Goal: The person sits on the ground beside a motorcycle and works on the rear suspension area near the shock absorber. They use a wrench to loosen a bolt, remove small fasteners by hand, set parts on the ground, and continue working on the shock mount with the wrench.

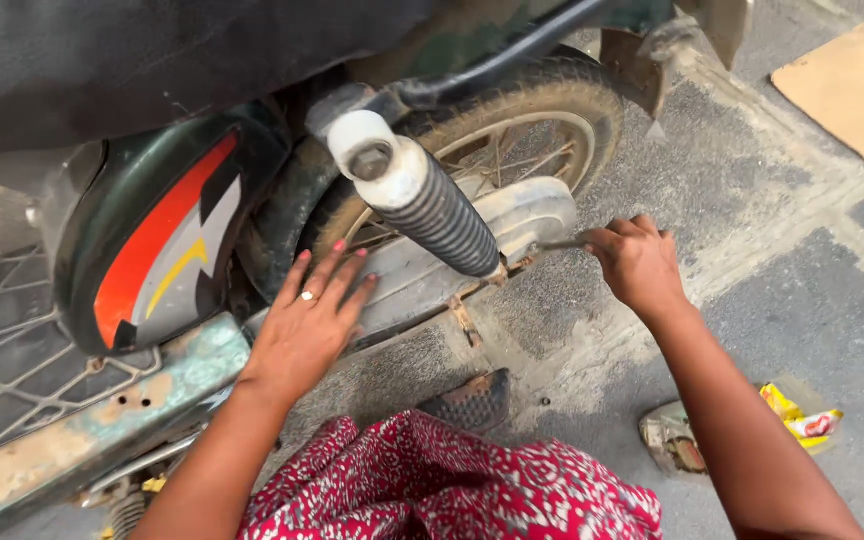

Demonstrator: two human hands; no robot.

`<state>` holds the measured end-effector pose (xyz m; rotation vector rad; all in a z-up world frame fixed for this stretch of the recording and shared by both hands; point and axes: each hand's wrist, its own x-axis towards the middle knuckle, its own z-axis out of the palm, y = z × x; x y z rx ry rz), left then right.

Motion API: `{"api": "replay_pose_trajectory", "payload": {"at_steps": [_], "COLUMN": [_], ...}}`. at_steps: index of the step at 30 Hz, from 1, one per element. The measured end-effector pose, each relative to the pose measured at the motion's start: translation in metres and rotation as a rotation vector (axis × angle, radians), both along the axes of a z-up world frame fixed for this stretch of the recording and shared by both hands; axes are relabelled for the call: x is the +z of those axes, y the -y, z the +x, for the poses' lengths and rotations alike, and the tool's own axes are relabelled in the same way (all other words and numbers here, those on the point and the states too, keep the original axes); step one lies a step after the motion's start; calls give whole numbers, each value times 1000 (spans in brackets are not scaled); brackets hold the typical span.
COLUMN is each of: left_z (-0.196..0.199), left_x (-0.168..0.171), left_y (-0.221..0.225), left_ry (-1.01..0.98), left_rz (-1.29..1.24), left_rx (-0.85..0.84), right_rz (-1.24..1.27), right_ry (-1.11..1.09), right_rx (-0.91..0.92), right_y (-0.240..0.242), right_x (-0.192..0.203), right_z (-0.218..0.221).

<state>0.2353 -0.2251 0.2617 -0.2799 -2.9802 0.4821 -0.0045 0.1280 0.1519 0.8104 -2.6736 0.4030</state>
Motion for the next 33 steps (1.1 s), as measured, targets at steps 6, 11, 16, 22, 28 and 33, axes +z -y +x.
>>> {"api": "replay_pose_trajectory", "payload": {"at_steps": [6,11,16,22,28,33], "left_z": [-6,-9,-9,-10,-11,-15], "left_x": [-31,-33,-34,-35,-37,-38], "left_y": [37,44,46,49,50,52], "left_ry": [-74,-84,-81,-78,-77,-62], "left_rz": [101,107,139,60,76,69], "left_rx": [-28,-42,-44,-41,-39,-38], "right_rz": [109,173,273,382,623,642], "right_ry": [-59,-121,-146,-222,-352,-300], "right_rx": [158,255,242,258,335,301], "right_y": [21,27,37,46,64,55], "right_x": [3,24,29,48,77,51], "right_z": [-27,-28,-33,-30,-27,-39]}}
